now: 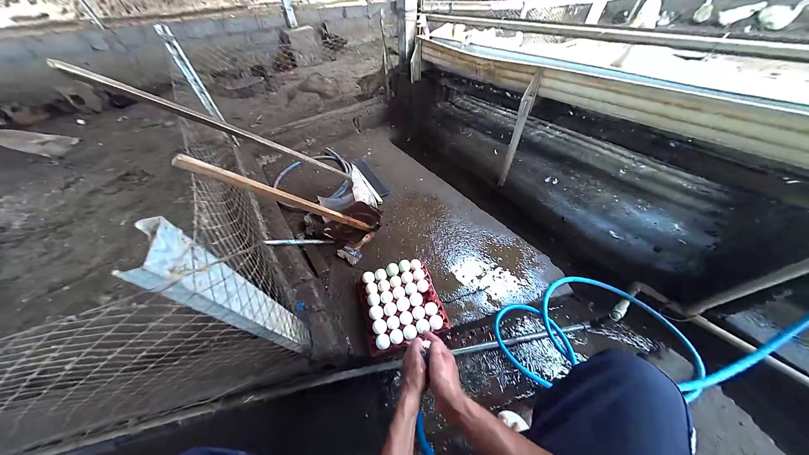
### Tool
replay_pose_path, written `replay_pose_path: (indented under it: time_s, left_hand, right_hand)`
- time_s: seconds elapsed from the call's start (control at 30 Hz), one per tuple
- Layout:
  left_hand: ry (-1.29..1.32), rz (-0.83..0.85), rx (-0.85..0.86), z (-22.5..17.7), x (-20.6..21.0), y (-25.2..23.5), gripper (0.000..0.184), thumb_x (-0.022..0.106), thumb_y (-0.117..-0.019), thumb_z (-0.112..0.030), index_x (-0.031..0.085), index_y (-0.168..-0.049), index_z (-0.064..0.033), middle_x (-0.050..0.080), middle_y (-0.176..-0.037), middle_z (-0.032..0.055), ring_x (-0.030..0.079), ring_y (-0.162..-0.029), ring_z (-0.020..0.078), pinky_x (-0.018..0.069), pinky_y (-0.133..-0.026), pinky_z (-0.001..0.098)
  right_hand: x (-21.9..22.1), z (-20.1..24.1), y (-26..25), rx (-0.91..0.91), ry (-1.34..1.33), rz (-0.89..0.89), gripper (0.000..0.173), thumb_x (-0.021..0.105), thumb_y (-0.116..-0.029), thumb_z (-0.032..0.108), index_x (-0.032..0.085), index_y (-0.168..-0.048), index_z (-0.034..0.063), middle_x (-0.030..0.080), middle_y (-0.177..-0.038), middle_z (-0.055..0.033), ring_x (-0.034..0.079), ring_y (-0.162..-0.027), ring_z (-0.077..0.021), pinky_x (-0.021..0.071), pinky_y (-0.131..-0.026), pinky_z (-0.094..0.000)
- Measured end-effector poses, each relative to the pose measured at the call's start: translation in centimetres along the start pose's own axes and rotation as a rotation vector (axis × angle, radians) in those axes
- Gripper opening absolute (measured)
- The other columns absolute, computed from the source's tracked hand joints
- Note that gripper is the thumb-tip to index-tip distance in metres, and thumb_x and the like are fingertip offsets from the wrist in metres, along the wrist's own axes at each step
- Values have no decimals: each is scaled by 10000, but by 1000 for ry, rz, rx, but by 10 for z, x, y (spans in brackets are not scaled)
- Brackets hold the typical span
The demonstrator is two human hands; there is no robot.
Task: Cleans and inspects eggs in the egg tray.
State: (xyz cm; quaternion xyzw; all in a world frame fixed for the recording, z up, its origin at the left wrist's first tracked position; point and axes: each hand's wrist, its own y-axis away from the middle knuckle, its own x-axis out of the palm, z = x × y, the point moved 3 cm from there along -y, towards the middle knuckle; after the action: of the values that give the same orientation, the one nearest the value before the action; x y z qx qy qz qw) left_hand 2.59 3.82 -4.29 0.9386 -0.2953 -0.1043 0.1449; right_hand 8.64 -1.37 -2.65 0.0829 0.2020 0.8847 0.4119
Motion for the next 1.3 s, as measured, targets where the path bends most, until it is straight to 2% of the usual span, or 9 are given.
replay_pose_path:
  time_s: [0.17,0.27,0.53,0.63,0.8,0.93,1.03,1.2,1.3]
  left_hand:
    - [-5,84,-67,4,6,6,593,190,-1127,-339,553,-1369,60,579,-1360,267,543,-1289,331,408,-1107,506]
    - [19,24,-26,3,4,2,539,188,-1132,-257,538,-1336,99,579,-1320,273,553,-1233,303,410,-1086,461]
    - [40,34,15,-8,4,5,503,218,-1126,-211,507,-1378,115,546,-1387,272,527,-1293,278,388,-1121,420]
    - [-50,117,-59,-9,4,10,500,232,-1113,-291,610,-1256,2,639,-1098,127,607,-968,159,511,-817,349]
    - [-4,71,-15,-16,2,6,474,230,-1121,-171,514,-1370,114,566,-1358,271,546,-1269,274,404,-1108,422]
    - [126,204,-206,-8,5,7,458,222,-1120,-351,601,-1136,-94,548,-737,-4,448,-527,58,386,-463,227]
    - [267,264,-165,-8,2,5,368,304,-1105,-323,514,-1303,-95,582,-885,22,509,-598,72,427,-494,222]
    - [331,54,-161,-10,2,2,508,210,-1133,-346,536,-1370,-37,645,-1191,118,628,-1017,150,532,-882,353]
    - [142,-8,-158,-8,7,4,497,208,-1126,-329,596,-1217,-31,613,-920,75,549,-698,111,467,-579,295]
  right_hand:
    - [-8,-1,-16,161,38,-100,427,391,-1103,307,675,-1232,16,677,-1139,-211,639,-1057,-323,499,-914,-545]
    - [-3,5,2,-47,184,28,455,379,-1090,212,529,-1469,10,534,-1485,-219,500,-1396,-323,374,-1175,-517]
    - [-4,9,0,-66,14,23,446,318,-1092,176,617,-1382,18,566,-1456,-194,512,-1378,-268,397,-1151,-464]
    - [-12,1,-25,85,-26,-40,413,372,-1091,205,586,-1389,15,627,-1329,-201,601,-1216,-286,481,-1022,-494]
    - [-2,6,0,-107,68,-1,411,360,-1072,171,622,-1332,-10,604,-1374,-211,562,-1296,-286,441,-1097,-481]
    - [-14,2,-38,253,-101,20,355,425,-1088,256,617,-1275,23,663,-1145,-164,647,-1024,-246,534,-896,-462]
    - [-14,5,-50,360,-228,29,337,440,-1082,283,615,-1165,7,652,-971,-157,649,-840,-244,551,-756,-439]
    - [-5,16,-14,-128,233,73,447,337,-1067,223,628,-1347,30,645,-1339,-178,585,-1284,-286,450,-1083,-507]
    - [-6,11,-24,35,117,22,419,366,-1084,247,625,-1342,42,645,-1300,-190,607,-1215,-291,482,-1024,-518]
